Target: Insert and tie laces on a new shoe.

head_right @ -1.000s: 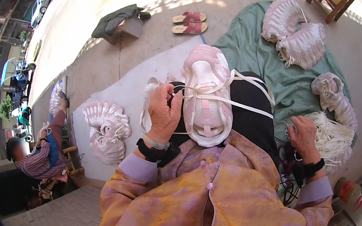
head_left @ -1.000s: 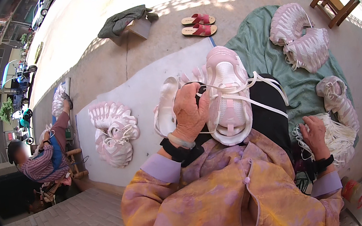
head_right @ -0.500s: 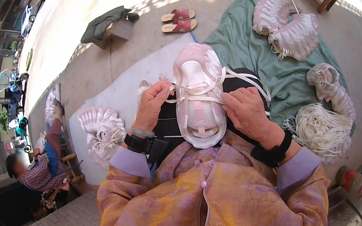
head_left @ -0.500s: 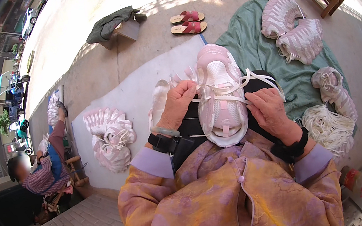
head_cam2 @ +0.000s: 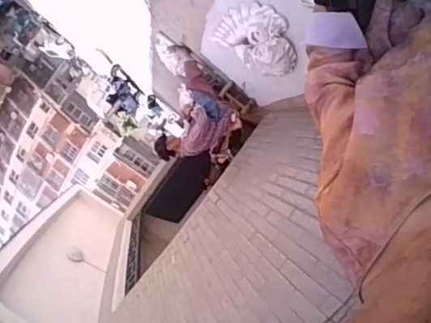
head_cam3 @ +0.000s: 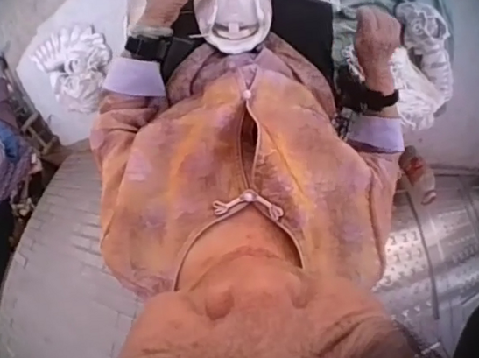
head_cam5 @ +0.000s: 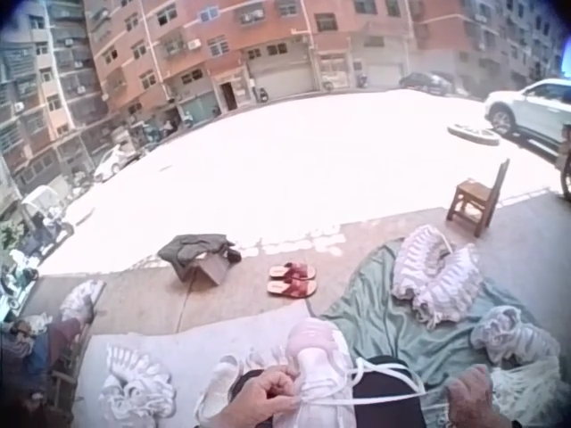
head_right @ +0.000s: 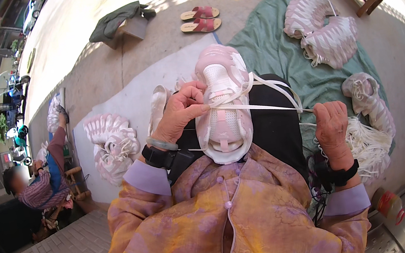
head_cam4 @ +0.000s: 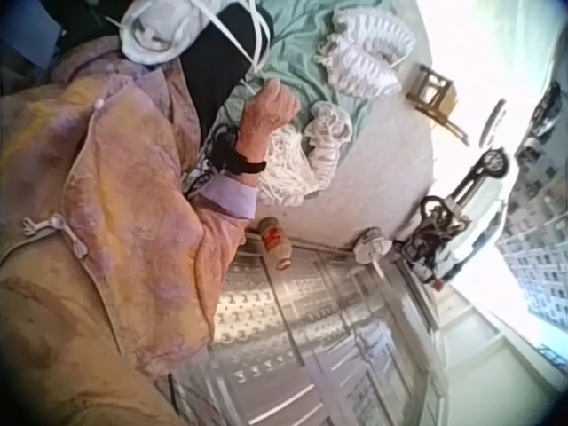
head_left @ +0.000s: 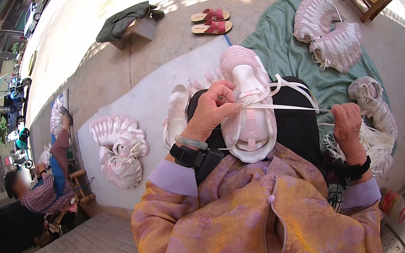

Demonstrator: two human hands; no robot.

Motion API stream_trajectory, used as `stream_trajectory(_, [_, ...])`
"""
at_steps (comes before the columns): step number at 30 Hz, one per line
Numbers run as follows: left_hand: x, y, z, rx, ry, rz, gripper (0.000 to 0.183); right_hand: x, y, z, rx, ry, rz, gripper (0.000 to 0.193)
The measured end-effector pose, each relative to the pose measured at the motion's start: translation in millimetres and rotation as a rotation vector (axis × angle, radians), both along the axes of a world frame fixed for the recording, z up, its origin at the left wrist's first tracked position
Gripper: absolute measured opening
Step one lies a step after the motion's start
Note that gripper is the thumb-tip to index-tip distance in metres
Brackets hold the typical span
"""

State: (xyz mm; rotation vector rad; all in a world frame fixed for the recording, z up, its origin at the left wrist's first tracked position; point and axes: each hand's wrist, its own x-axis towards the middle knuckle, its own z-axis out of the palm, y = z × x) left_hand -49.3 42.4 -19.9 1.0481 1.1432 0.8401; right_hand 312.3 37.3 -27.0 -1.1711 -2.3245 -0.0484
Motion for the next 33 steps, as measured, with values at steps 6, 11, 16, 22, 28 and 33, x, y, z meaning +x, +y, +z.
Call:
stream_trajectory(6, [6, -12, -6, 0.166, 0.092, 0.121, 0.012, 20, -27, -22, -0.139, -0.098, -0.087, 0.010])
stream_trajectory(11, [39, -21, 17, 0.693, 0.671, 0.078, 0.009, -51, -13, 18, -0.225, 0.239, 0.075, 0.027])
stream_trajectory(16, [65, -20, 9, 0.846, 0.869, 0.112, 0.012, -120, -2, 29, -0.186, 0.197, 0.213, 0.057])
stream_trajectory(22, [72, -20, -4, 0.791, 0.992, 0.118, 0.016, -138, -6, 7, -0.386, 0.172, 0.095, 0.059])
stream_trajectory(28, [75, -18, -19, 0.779, 0.927, 0.169, 0.015, -140, -6, 9, -0.479, 0.247, 0.041, 0.044])
stream_trajectory(33, [76, -18, -25, 0.770, 0.863, 0.199, 0.021, -143, -3, 5, -0.482, 0.279, 0.047, 0.033])
